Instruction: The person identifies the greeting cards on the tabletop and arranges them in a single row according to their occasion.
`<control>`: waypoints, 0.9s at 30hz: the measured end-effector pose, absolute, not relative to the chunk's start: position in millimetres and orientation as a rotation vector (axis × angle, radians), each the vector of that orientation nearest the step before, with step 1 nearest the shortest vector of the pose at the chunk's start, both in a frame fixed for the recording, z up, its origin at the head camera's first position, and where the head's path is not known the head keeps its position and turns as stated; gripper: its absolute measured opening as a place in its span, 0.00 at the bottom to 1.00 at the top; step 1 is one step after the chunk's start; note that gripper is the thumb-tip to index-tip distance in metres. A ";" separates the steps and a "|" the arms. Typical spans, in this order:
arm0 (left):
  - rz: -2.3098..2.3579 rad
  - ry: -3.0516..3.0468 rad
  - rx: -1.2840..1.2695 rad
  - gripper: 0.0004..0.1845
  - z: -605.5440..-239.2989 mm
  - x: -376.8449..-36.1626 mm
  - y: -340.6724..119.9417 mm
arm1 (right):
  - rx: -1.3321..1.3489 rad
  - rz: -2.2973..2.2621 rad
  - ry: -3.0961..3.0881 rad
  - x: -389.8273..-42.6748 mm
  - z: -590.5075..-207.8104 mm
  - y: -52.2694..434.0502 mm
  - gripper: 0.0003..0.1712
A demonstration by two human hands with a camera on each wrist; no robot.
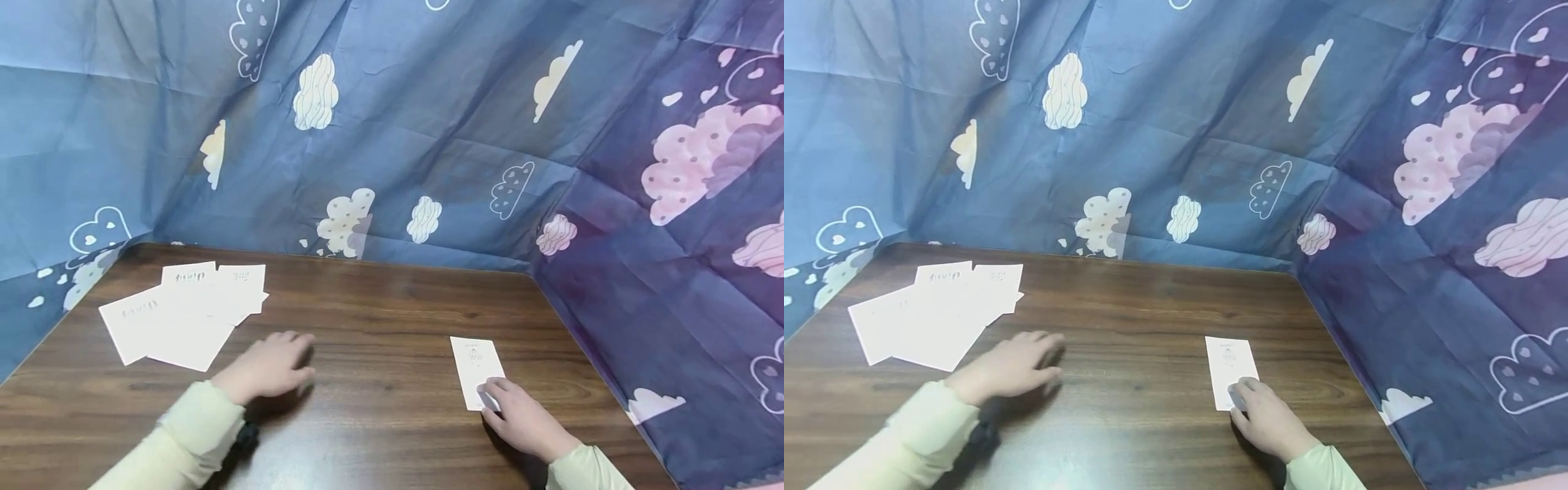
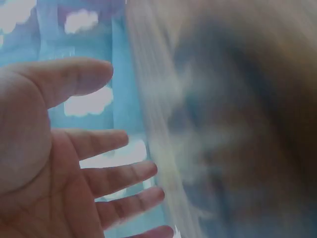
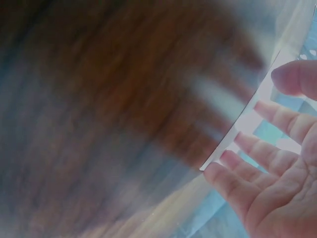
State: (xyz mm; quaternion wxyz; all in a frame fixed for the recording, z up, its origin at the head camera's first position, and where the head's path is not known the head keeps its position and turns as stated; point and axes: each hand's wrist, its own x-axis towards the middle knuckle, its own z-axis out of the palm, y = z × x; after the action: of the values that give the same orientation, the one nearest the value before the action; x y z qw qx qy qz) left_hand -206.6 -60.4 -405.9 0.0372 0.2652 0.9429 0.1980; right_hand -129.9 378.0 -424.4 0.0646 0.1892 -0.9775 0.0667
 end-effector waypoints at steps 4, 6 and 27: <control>0.630 3.005 0.706 0.39 -404.3 -214.3 -106.9 | 0.582 0.195 -2.933 -131.7 -424.1 376.5 0.16; 0.645 3.041 0.637 0.39 -404.5 -215.7 -125.4 | 0.584 0.192 -2.935 -132.5 -423.8 375.9 0.16; 0.804 3.049 -0.081 0.56 -412.0 -230.2 -215.1 | 0.677 0.126 -2.855 -141.6 -429.0 375.6 0.15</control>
State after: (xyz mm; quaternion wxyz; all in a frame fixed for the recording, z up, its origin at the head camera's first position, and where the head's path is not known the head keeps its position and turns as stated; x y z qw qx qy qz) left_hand -230.2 -215.1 -412.0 -0.0063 -0.0256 0.9666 0.2548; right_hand -141.6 375.6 -429.0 0.1020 0.2294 -0.9670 0.0426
